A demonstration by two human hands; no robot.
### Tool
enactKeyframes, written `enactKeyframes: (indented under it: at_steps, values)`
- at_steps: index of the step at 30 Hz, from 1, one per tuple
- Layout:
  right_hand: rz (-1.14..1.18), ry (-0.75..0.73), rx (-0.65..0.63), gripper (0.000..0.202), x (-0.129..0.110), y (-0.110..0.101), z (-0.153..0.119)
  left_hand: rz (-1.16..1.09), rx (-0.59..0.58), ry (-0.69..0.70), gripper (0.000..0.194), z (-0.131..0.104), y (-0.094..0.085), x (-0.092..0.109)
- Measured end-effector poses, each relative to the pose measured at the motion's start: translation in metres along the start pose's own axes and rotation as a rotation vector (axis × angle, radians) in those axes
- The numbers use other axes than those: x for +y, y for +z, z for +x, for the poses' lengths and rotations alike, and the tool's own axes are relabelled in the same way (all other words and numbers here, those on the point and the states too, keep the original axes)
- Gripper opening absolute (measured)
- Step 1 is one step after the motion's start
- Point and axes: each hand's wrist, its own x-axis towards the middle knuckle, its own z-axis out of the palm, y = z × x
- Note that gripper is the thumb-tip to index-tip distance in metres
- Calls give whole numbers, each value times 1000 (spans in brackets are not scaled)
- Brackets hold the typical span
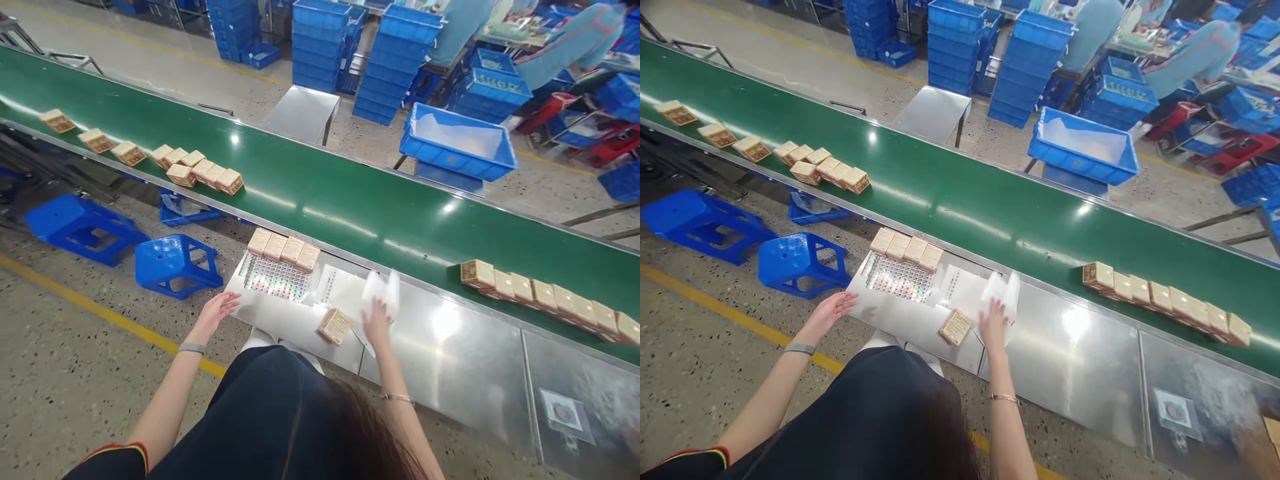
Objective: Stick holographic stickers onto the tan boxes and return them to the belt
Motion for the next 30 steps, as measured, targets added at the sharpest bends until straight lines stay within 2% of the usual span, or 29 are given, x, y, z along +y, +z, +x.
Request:
enactKeyframes:
  at_steps: [1,3,7,10,13,15,18,21,24,27,30]
  values:
    - [-5,-21,-84,74,3,23,0,20,-8,-12,15,-2,2,-5]
    - [-14,-63,-213,58,11,53,-1,74,-33,-40,20,-5,5,-14]
    - [-22,-160,-360,30,21,75,-9,212,-76,-110,33,-9,3,-25]
    - [-22,-227,-378,27,11,94,-15,289,-93,-139,37,-8,-3,-29]
    - [-37,-223,-358,31,-10,125,-14,328,-93,-140,36,-5,-15,-28]
    - [-77,-153,-343,33,-26,147,-10,349,-79,-140,35,-2,-25,-25]
    - [-184,30,-300,38,-47,173,-3,376,-52,-145,32,4,-44,-17]
    - [-304,205,-271,39,-58,185,0,392,-29,-145,28,10,-66,-9]
    - [-394,293,-298,39,-62,184,-2,406,-8,-150,24,16,-89,-3]
    - [-453,277,-333,37,-62,178,-8,432,-2,-172,21,24,-107,1]
    - [-506,191,-323,37,-65,170,-13,468,-26,-187,21,34,-118,5]
